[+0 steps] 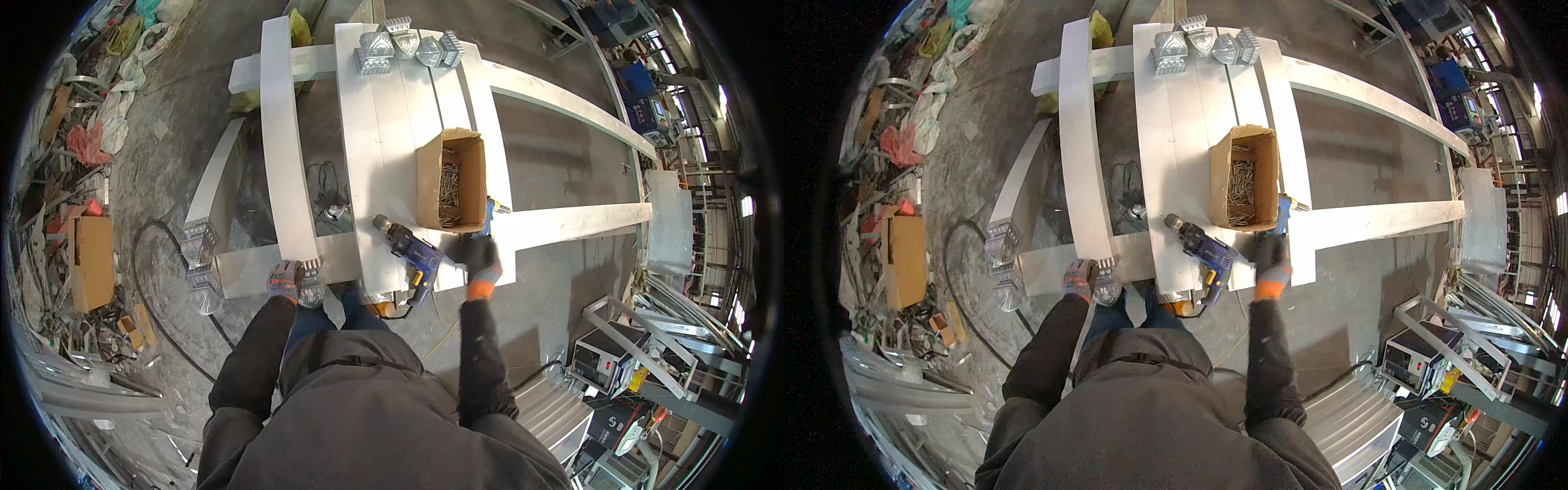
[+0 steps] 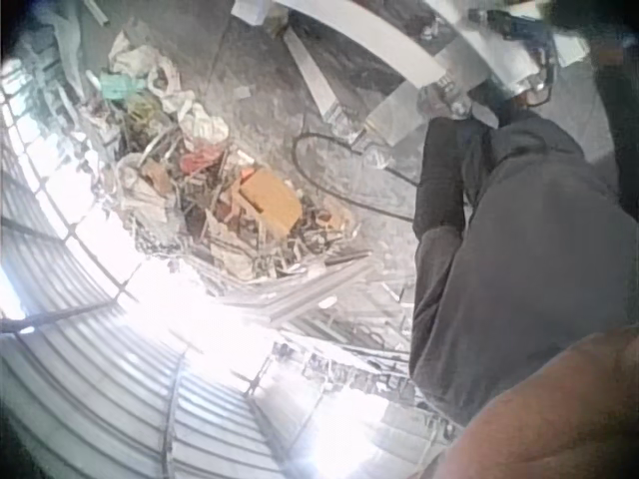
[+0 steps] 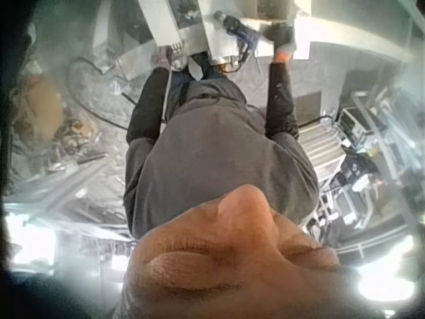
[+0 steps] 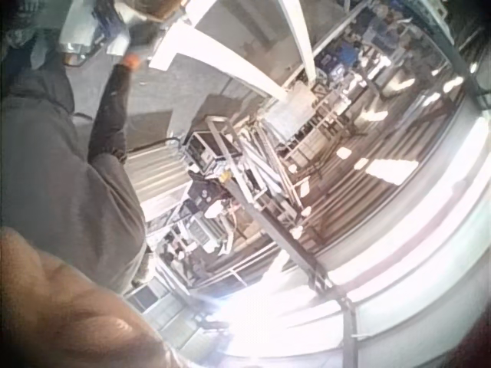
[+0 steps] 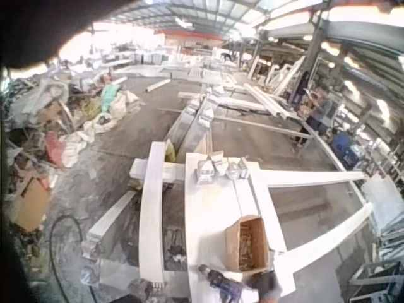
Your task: The person assembles a white metal frame by attaching corner brackets to the joints. They use a cordless drill to drive screws into the brackets, repeatedly pick up new brackets from a box, and position them on the frame. The person also moves a wrapped metal piece aside and retrieves additional brackets during the process.
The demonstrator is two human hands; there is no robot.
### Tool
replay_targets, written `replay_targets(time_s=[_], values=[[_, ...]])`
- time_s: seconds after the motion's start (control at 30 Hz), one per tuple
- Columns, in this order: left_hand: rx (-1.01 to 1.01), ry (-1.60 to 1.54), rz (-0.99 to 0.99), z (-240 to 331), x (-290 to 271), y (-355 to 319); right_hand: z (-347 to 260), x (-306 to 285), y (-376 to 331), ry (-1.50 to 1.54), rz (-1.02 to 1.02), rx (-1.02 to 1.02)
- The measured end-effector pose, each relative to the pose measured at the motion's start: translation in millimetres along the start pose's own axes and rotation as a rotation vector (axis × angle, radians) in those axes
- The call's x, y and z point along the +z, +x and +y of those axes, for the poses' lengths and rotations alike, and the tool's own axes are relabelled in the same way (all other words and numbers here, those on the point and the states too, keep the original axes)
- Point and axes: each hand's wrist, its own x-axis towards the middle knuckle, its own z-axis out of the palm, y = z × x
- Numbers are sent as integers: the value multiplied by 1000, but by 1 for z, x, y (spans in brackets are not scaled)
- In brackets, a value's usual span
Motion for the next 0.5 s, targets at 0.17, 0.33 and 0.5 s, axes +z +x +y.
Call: replay_targets(time_s=[0.17,0.33,0.5], values=[[-74,-194,101,5,13,-29,-10,-16,145,-1454,-50,-284],[-177,161,-159,14,20,-53,55,3,211,-1807,-488,-15],[-56,758,142,15,22,-52,70,-20,219,-1644,-696,-275]])
